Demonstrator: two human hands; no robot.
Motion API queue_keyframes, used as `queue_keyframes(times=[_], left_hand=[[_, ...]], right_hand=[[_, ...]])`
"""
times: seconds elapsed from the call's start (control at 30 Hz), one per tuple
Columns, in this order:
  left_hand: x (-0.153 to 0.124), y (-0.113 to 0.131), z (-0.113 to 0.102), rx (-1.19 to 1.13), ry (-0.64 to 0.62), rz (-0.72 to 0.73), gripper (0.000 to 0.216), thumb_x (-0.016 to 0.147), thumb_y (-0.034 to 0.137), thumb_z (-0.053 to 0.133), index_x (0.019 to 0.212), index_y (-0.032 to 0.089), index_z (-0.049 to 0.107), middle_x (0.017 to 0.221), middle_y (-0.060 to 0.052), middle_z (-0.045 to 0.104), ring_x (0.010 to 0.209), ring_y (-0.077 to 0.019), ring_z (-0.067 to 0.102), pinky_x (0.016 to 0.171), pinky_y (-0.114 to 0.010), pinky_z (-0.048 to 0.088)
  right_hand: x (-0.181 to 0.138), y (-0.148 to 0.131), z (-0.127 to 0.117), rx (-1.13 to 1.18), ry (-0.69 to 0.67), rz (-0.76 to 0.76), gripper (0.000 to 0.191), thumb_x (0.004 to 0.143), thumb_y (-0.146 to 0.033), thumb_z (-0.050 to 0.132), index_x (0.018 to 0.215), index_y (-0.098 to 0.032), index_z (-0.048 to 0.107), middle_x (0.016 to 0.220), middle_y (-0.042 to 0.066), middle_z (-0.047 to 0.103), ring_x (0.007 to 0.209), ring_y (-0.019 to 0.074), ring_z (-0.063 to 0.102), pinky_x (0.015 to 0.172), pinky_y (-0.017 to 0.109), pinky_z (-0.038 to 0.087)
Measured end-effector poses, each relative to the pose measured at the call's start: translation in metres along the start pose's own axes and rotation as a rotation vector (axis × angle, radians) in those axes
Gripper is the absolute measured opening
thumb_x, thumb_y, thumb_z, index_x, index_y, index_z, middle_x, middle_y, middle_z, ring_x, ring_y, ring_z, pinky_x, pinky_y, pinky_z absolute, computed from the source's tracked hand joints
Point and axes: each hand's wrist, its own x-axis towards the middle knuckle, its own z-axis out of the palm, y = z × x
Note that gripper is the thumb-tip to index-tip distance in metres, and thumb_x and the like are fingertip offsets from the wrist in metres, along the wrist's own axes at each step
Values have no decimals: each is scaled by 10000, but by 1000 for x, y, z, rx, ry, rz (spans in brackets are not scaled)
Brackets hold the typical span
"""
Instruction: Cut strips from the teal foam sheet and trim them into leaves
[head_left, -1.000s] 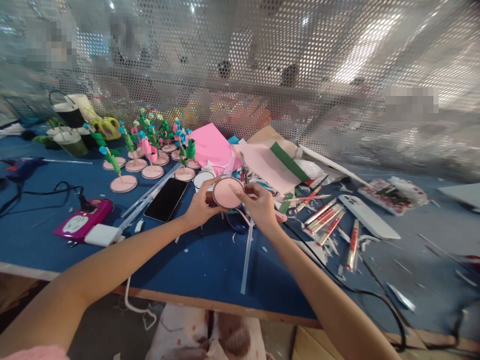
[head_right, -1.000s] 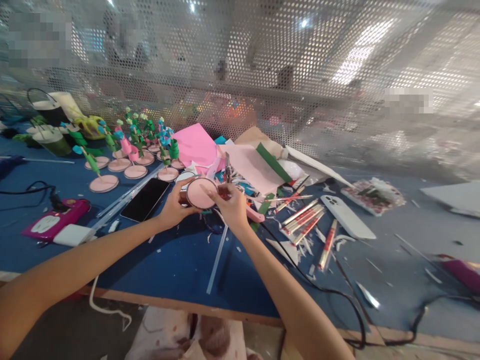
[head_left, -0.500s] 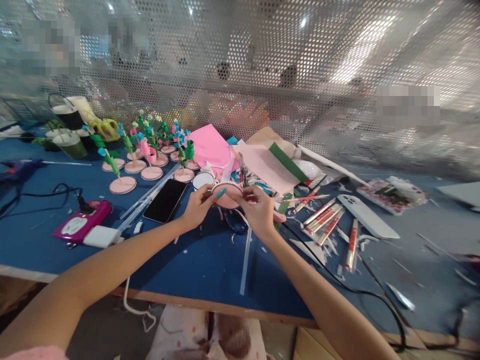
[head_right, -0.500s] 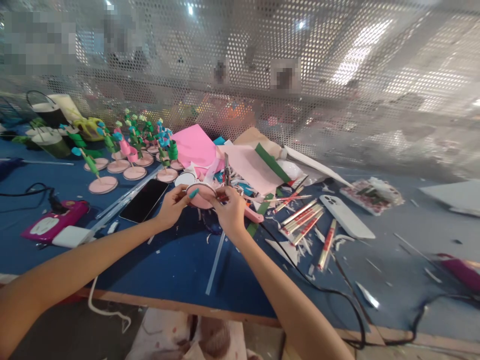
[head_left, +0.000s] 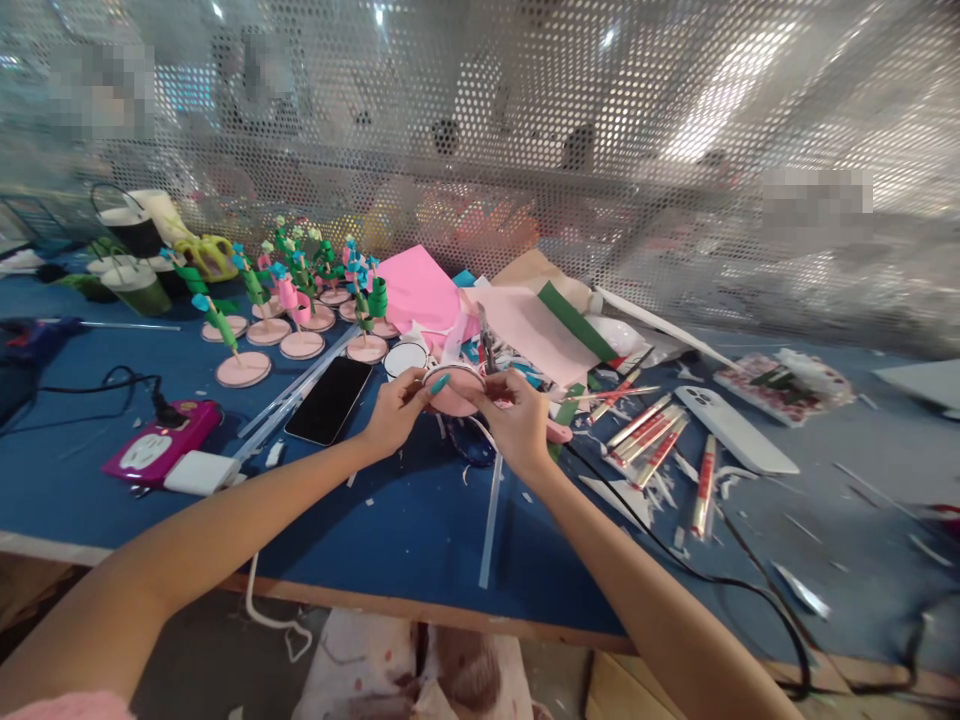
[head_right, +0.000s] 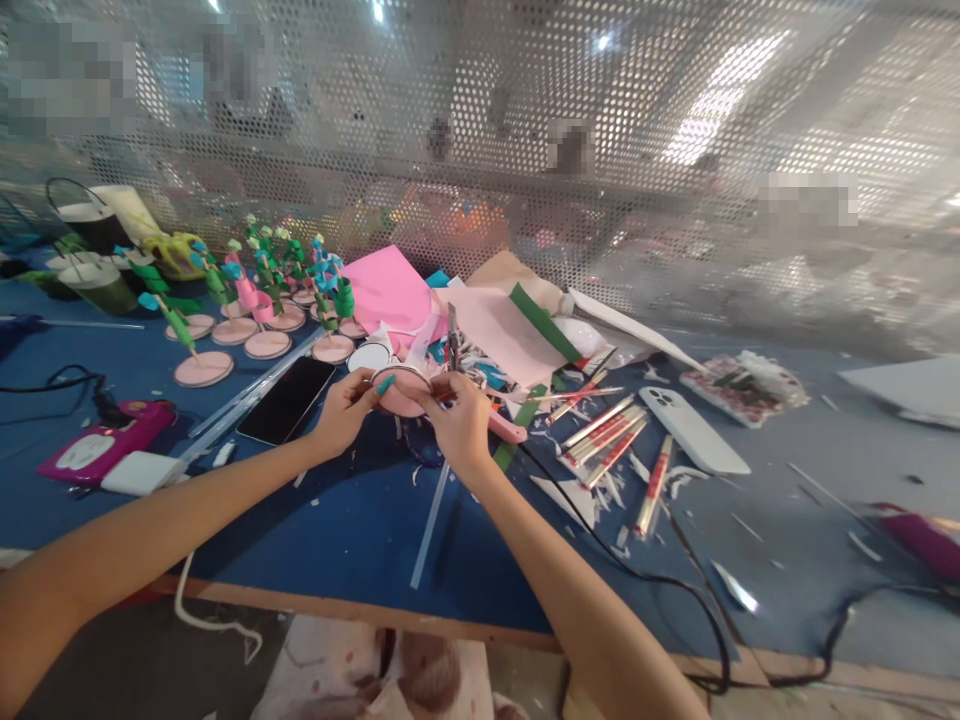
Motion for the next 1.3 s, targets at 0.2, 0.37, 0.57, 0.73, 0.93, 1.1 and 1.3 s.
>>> queue_keyframes(times=[0.2,0.37,0.57,0.73,0.93,1.1,1.3], left_hand=[[0,-3,-1,-3,1,-2,332,753,480,590,786,150,563,637,31,544,609,-97,533,610,-225,507],[0,0,0,-71,-6,-41,388,710,512,624,815,142,573,626,27,568,582,-104,548,595,-245,518],[3,-1,0,-255,-40,-120,532,604,674,612,689,154,540,592,33,518,520,-100,524,509,-254,506],[5,2,3,-248,-49,-211,490,547,578,715,690,146,533,556,42,553,493,-98,545,507,-257,520],[3,6,6,-199,-54,-244,434,552,393,773,812,122,555,616,-1,645,538,-129,614,510,-247,529],[3,5,6,-218,-42,-248,426,559,388,769,822,119,569,621,-5,655,541,-135,624,505,-248,537],[3,3,5,-231,-61,-266,425,538,357,786,807,120,557,614,-1,658,541,-135,631,530,-257,546]], right_hand=[[0,0,0,23,-6,24,296,644,-466,678,630,-189,573,586,1,597,562,151,542,579,288,447],[0,-1,1,47,6,78,304,616,-457,695,618,-179,572,570,-3,587,545,140,531,554,272,434],[1,-3,1,60,-1,171,336,579,-469,714,598,-171,560,500,-23,528,484,117,475,491,253,395],[0,-2,2,98,-19,189,328,584,-437,712,557,-176,515,484,-40,482,466,96,431,465,236,358],[0,-1,3,104,-12,186,334,584,-437,698,534,-178,492,472,-40,471,468,95,426,460,233,351],[0,-2,3,109,-21,211,355,575,-459,701,535,-182,484,447,-51,435,444,87,393,429,225,328],[-1,-2,3,100,-2,178,349,590,-451,696,534,-186,476,468,-48,442,458,89,405,438,226,344]])
